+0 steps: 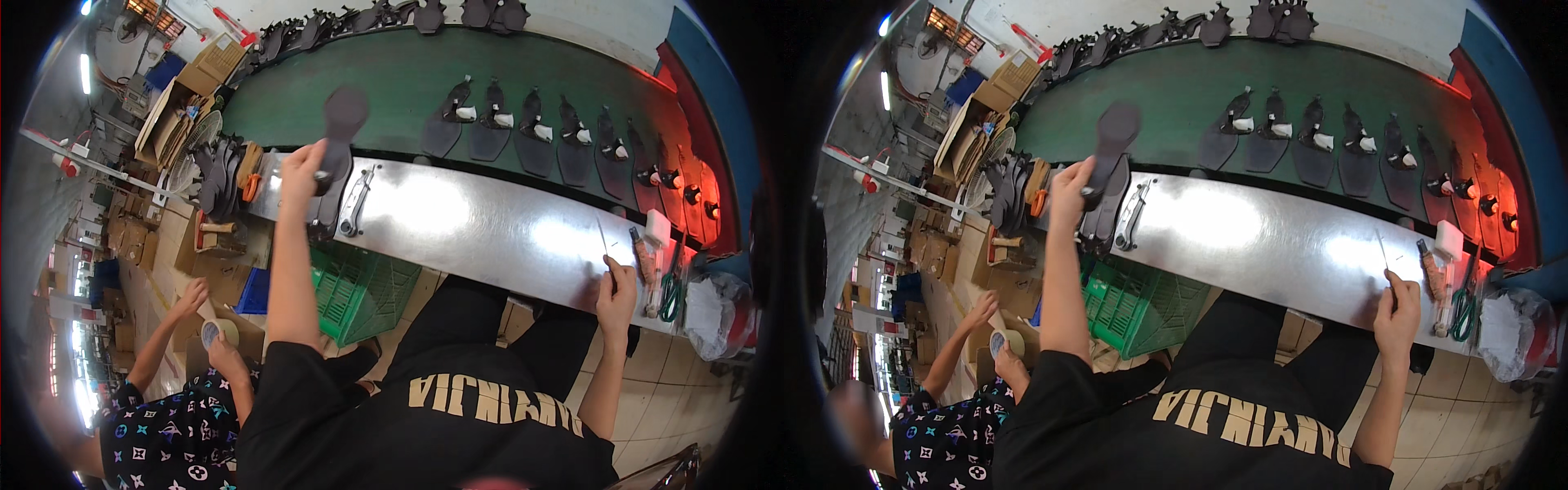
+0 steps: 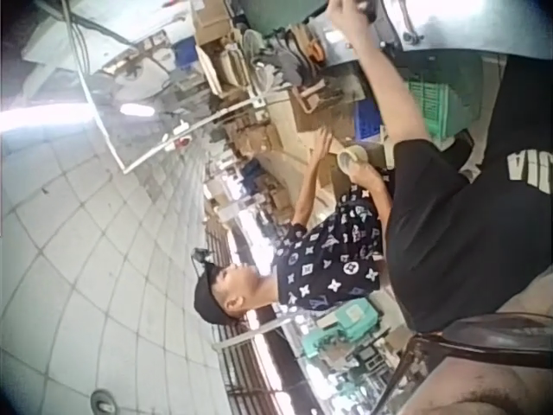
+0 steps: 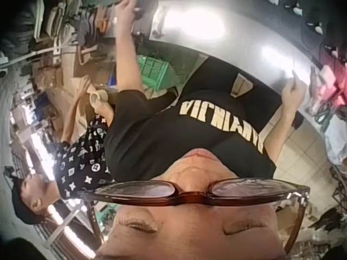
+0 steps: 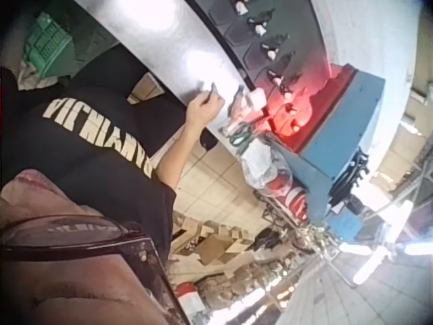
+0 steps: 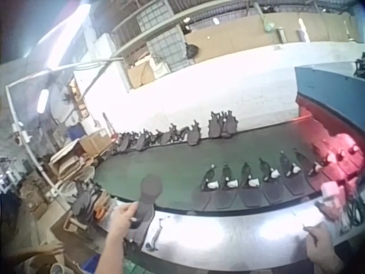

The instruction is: Manually attaching small components to shoe soles on a factory assembly line.

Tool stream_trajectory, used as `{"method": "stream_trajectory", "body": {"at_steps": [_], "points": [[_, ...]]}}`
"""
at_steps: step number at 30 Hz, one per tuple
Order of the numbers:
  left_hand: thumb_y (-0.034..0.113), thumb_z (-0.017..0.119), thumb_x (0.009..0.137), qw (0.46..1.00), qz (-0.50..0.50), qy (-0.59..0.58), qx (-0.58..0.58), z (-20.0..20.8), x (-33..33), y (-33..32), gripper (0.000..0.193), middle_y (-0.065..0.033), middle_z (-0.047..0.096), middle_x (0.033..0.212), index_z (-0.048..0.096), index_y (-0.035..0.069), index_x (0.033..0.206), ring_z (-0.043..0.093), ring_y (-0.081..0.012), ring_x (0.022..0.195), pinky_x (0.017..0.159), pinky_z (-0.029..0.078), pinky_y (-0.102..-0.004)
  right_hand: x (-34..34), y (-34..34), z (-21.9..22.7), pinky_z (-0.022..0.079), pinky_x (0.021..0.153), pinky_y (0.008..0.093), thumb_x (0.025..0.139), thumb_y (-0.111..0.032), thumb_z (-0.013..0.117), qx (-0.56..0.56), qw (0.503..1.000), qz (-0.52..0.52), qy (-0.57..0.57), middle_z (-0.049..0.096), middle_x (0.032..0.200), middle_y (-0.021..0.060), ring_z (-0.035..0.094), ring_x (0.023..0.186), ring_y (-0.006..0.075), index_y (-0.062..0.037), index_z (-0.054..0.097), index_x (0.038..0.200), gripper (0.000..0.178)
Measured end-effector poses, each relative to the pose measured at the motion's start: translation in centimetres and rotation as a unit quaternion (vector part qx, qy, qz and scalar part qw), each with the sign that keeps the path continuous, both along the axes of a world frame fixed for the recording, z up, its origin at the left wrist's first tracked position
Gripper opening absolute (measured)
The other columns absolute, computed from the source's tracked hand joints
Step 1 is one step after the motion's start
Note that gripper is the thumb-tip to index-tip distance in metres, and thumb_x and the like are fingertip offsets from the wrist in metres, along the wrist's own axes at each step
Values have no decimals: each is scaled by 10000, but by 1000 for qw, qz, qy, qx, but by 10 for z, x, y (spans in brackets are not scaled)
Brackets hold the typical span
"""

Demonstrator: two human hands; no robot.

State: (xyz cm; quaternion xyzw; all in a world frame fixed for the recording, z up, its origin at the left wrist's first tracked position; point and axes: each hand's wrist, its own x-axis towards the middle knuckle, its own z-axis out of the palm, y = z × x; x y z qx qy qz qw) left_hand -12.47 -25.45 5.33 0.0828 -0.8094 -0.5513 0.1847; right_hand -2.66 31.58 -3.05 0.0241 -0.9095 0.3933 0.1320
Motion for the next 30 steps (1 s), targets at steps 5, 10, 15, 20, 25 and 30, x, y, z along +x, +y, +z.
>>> {"method": "stream_trajectory", "body": {"at_steps": [5,10,15,20,25,30], "points": [[450,664,830,832,156,-283,-451,-2,2,-109,481,-209,703,992,720,26,1049,679,-336,958,831,510,-393,-15,34,-5,404,1006,403,870,-20,564,187,977,-96,21,594,1191,188,549,1136,332,-12,629,1197,334],[418,693,837,952,50,-42,-298,-15,-84,-22,472,-179,693,1098,707,38,1116,667,-306,1024,877,506,-390,-29,45,-21,359,1045,451,821,-65,632,137,982,-125,-42,580,1215,193,506,1199,366,-37,608,1230,411],[527,634,854,928,-87,-82,-352,-89,-179,95,736,-220,508,1387,442,114,1431,486,-367,1291,1047,399,-437,-36,42,-23,363,1032,460,813,-80,647,183,976,-114,23,552,1205,188,498,1185,376,-55,580,1282,474],[543,645,828,910,6,-87,-405,-138,-206,166,633,-190,511,1350,504,264,1379,413,-401,1327,1077,241,-641,-18,27,3,359,1017,472,796,-55,638,187,972,-130,61,477,1271,202,455,1197,397,-66,544,1335,547],[151,781,762,960,58,120,-247,-121,-193,155,347,-107,585,1033,679,161,1094,615,-272,924,830,497,-400,-6,12,28,376,1002,442,806,2,608,148,972,-109,146,524,1214,185,495,1143,369,-36,590,1258,454],[44,719,840,986,-112,117,47,-40,-141,193,257,-3,626,933,664,56,1091,578,-84,788,717,471,-226,-13,-24,18,436,970,339,864,0,594,-311,949,47,3,597,1139,126,562,1100,219,-7,614,1120,256]]}}
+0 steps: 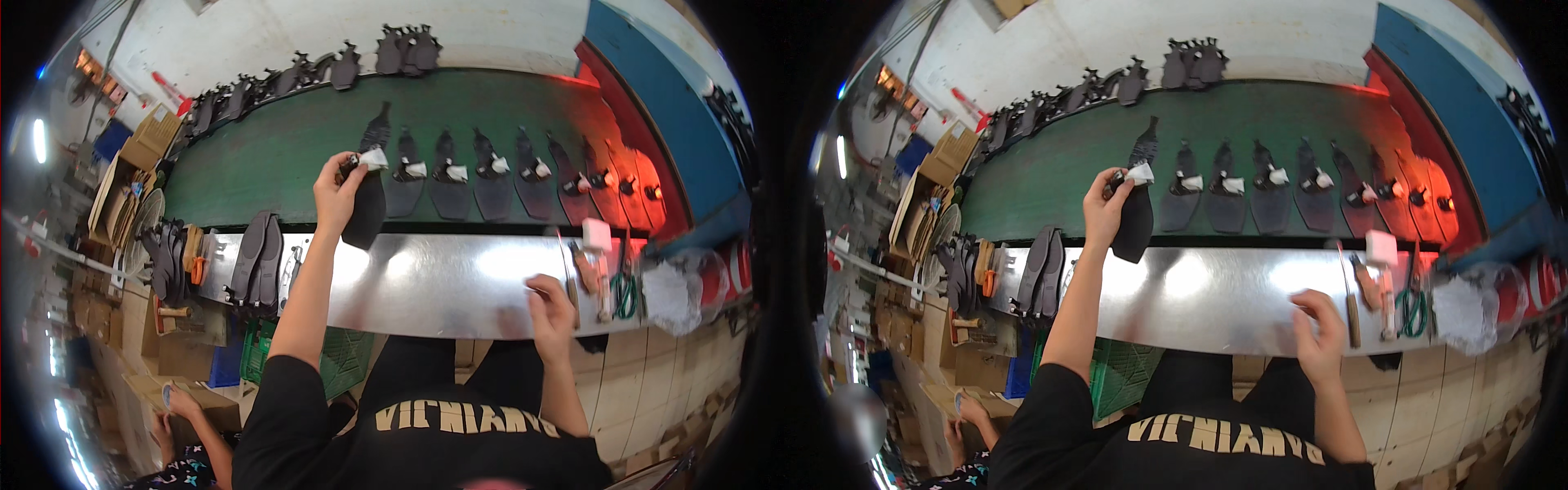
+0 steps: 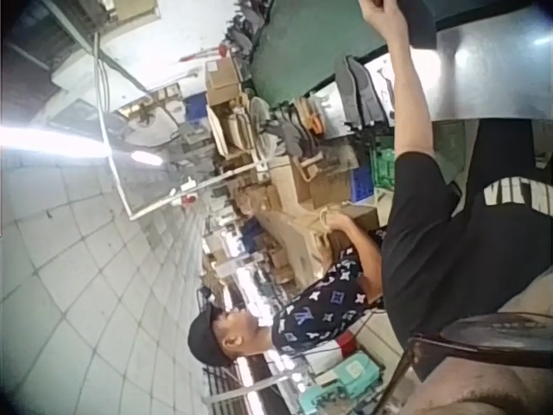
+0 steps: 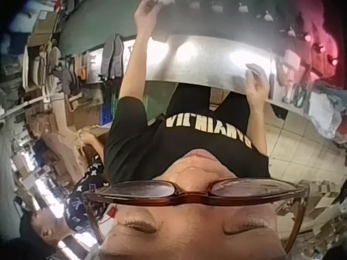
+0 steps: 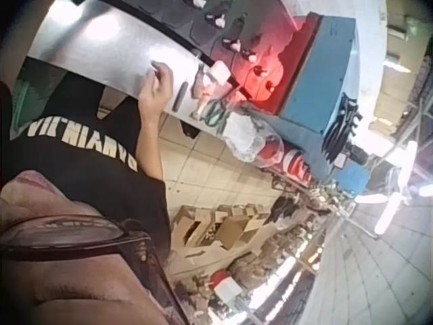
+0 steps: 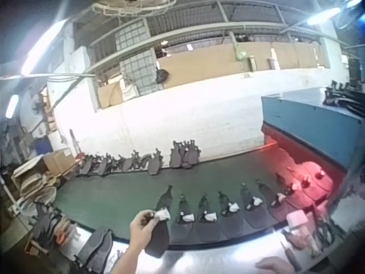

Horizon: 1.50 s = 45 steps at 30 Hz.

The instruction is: Manually attaching small components to shoe soles on a factory assembly line.

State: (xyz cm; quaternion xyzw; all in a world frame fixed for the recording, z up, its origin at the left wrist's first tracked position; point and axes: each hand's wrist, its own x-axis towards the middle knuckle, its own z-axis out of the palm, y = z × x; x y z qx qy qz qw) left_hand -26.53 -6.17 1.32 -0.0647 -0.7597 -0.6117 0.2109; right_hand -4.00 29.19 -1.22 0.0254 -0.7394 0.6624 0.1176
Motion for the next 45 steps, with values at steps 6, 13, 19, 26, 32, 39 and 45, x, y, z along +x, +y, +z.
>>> {"method": "stream_trajectory", "body": {"at_steps": [6,13,19,26,32,39,45], "points": [[-9,707,831,902,-278,-283,172,33,181,72,242,3,664,1000,671,23,1068,616,-86,900,848,498,-248,-21,-75,6,330,1105,395,809,-116,736,-458,839,292,-20,394,1484,155,435,1334,229,-80,479,1075,372],[-38,701,819,889,-291,-253,247,-7,226,75,228,-133,652,1170,681,13,1040,615,-172,1050,912,497,-300,3,-52,20,469,890,303,785,-27,684,-378,904,193,-43,543,967,54,556,915,137,-82,511,911,221],[-71,710,794,891,-251,-246,286,-21,249,66,297,-147,659,1164,671,-5,1081,647,-163,989,880,533,-287,47,-44,34,472,730,241,724,-79,819,-11,983,180,-22,572,906,19,558,827,92,-44,528,909,347],[-70,710,789,860,-278,-262,337,-22,258,68,331,-172,659,1142,644,-4,1106,656,-155,944,822,564,-272,63,-57,38,503,809,270,731,-47,779,28,990,140,-17,679,1039,125,663,911,179,-11,627,1177,472],[-92,696,779,866,-299,-231,328,-28,258,66,309,-176,652,1151,652,4,1070,656,-180,970,835,566,-285,67,-59,28,503,824,291,739,-27,755,10,984,176,-8,681,1041,138,667,920,215,-6,627,1193,473],[-96,711,761,863,-304,-239,326,-27,259,66,321,-176,651,1154,659,4,1062,646,-201,1030,882,559,-308,66,-58,27,504,811,296,745,-26,748,15,983,185,-7,680,1030,142,667,908,218,-3,628,1191,462],[-86,719,761,862,-303,-247,323,-28,259,67,325,-175,650,1160,664,3,1069,652,-194,1010,865,560,-294,65,-56,25,501,786,289,752,-25,737,14,981,192,-14,681,1013,137,663,882,209,-6,633,1193,453]]}}
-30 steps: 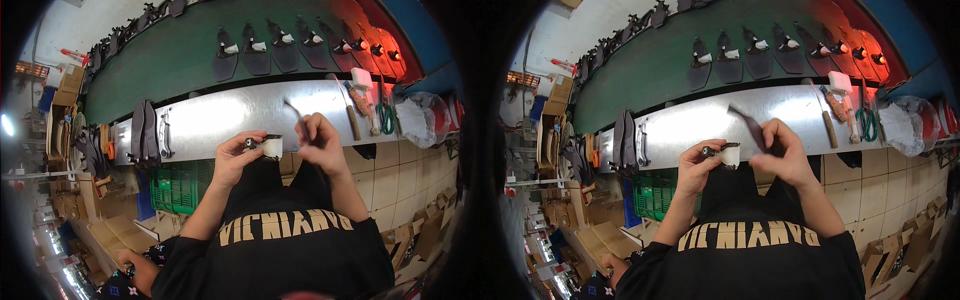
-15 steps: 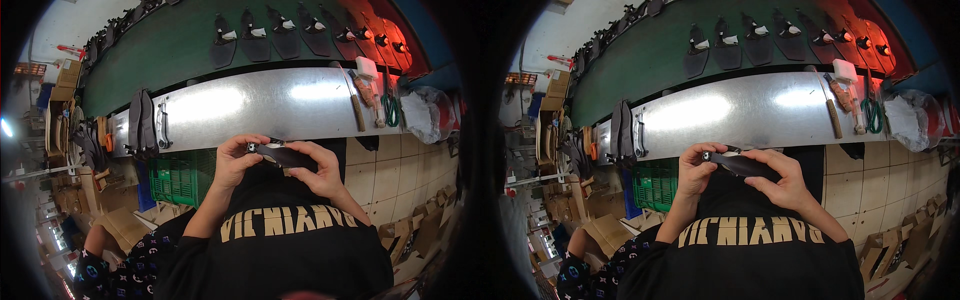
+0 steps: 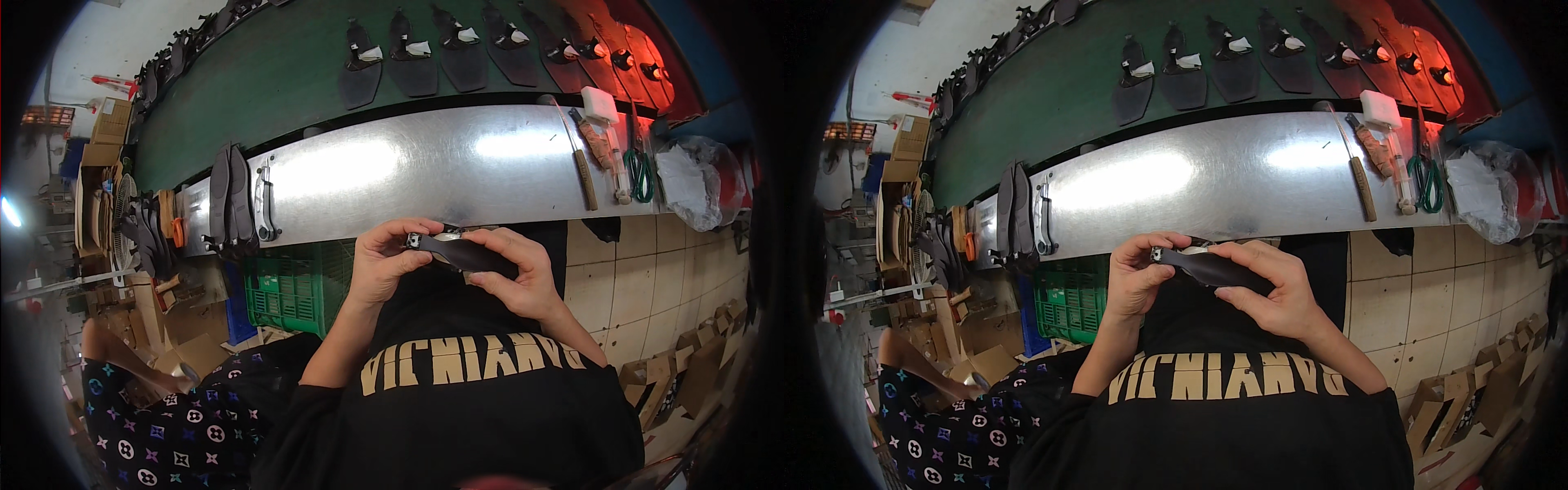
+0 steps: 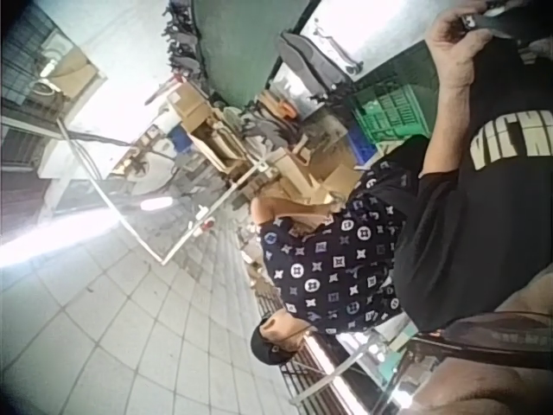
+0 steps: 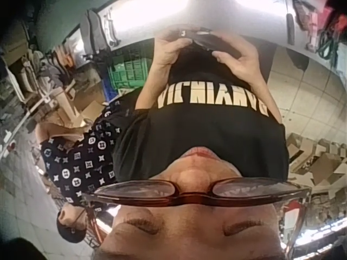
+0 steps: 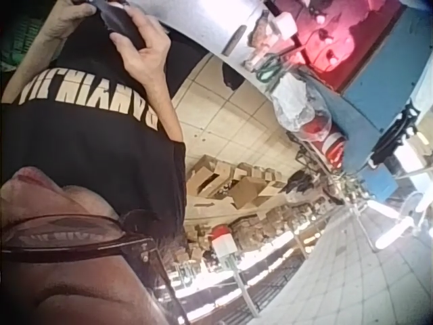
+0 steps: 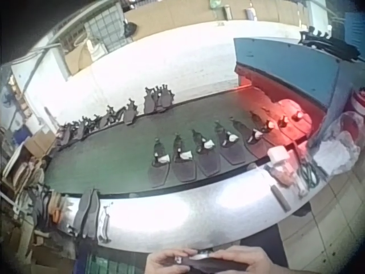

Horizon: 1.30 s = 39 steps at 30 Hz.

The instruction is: Manually attaching small components to shoe soles on a factory assembly line.

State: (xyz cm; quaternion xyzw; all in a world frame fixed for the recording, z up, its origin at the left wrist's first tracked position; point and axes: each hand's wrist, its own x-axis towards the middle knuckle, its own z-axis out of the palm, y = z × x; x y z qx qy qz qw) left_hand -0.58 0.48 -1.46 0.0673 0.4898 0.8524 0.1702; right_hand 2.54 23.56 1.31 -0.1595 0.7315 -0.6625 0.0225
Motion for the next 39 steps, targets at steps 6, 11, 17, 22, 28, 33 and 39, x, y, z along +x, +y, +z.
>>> {"method": "stream_trajectory", "body": {"at_steps": [6,11,17,22,28,33,39], "points": [[-85,705,772,1000,-10,-16,-8,-1,1,-2,313,-179,647,1166,660,-13,1073,661,-178,971,820,566,-267,-1,1,-5,497,771,288,754,-26,735,-6,1000,3,10,684,1003,132,658,860,203,-9,640,1189,446],[-85,698,776,1000,-6,-23,-13,2,2,-2,311,-184,650,1168,664,-22,1079,664,-171,956,805,566,-256,-1,1,-4,495,764,290,754,-24,734,2,1000,8,14,686,1001,129,655,854,200,-8,643,1185,440],[-93,689,781,999,-4,-19,-41,5,4,0,351,-191,652,1184,673,-22,1124,653,-180,1004,841,554,-267,-1,0,-2,492,735,285,753,-16,729,35,999,-5,29,682,972,120,647,825,202,-14,646,1184,439],[-91,683,790,996,-28,14,-80,5,3,-1,364,-199,637,1217,679,-13,1146,626,-221,1092,908,527,-299,-1,1,4,482,686,287,748,-7,712,87,994,0,58,660,909,108,620,768,203,-5,647,1168,425],[-112,659,799,988,-56,96,-104,3,3,-3,382,-241,599,1268,673,-10,1167,597,-281,1168,962,489,-326,-2,2,17,503,647,348,758,-73,736,161,982,5,97,603,833,89,619,740,255,-45,627,1167,425],[-94,661,794,979,-78,154,-109,-3,-1,-8,409,-289,531,1341,658,-13,1195,540,-320,1254,1017,438,-350,0,1,18,509,666,358,756,-85,739,167,979,-3,115,610,856,99,625,766,273,-34,613,1167,433],[-122,614,738,976,-108,145,-123,1,-1,-11,446,-288,544,1328,672,-23,1169,565,-321,1228,1005,444,-335,4,-1,16,512,689,361,760,-94,733,191,975,-2,115,610,858,103,626,772,277,-28,607,1168,432]]}}
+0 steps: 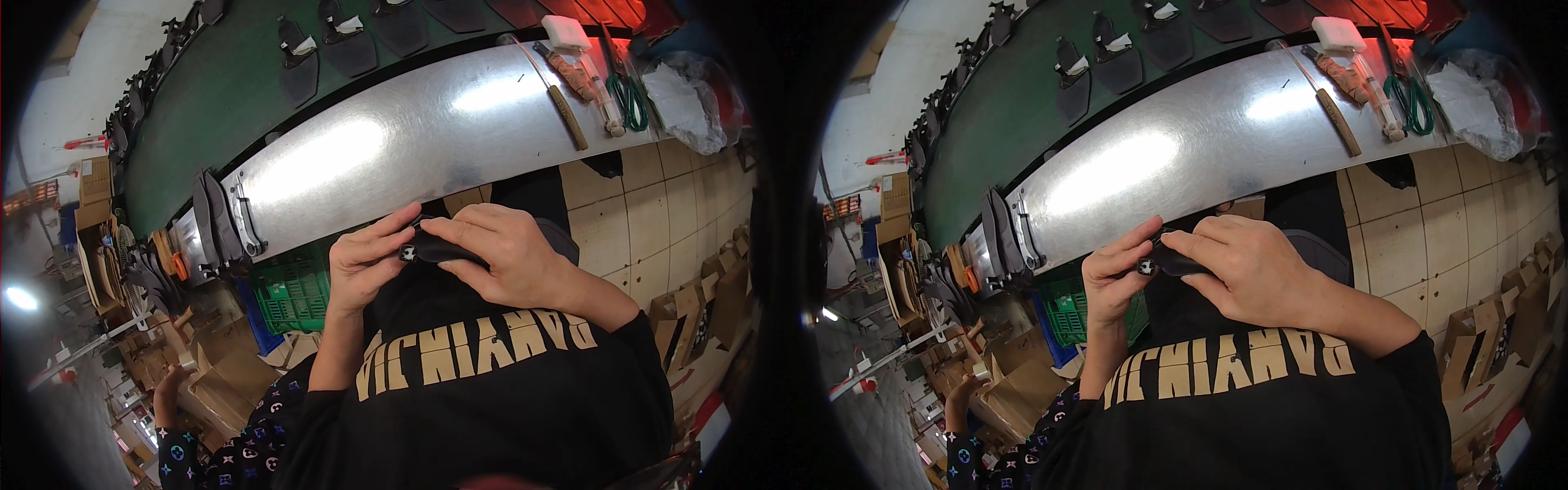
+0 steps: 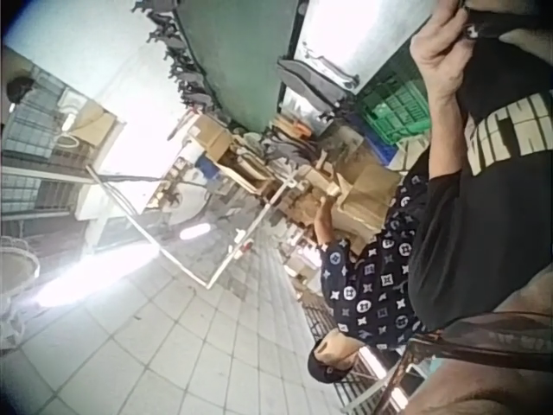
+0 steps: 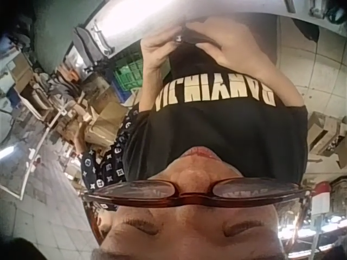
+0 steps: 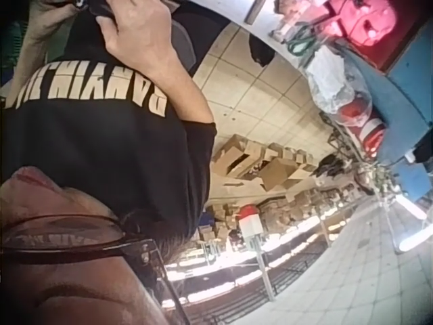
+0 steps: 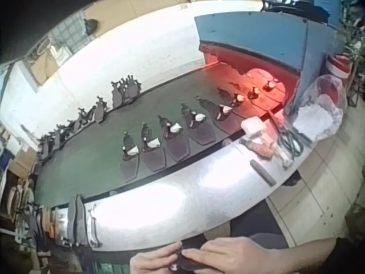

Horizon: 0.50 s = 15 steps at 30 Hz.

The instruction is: Manually attaching small components to shoe soles on a factory assembly line.

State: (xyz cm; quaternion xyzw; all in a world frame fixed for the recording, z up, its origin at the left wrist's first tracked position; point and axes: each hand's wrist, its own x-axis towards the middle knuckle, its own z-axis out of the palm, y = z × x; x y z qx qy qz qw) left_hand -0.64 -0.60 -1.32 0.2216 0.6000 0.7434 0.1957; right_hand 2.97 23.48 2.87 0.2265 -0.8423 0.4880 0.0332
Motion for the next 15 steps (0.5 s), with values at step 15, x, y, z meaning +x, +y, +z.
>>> {"method": "stream_trajectory", "body": {"at_steps": [15], "points": [[-107,467,852,972,60,-205,-97,6,12,23,497,-116,578,1344,579,25,1317,612,-155,1101,828,542,-248,-7,-1,-28,514,697,323,754,-84,727,-130,955,-52,-261,663,889,119,677,808,255,-60,621,1131,392]]}}
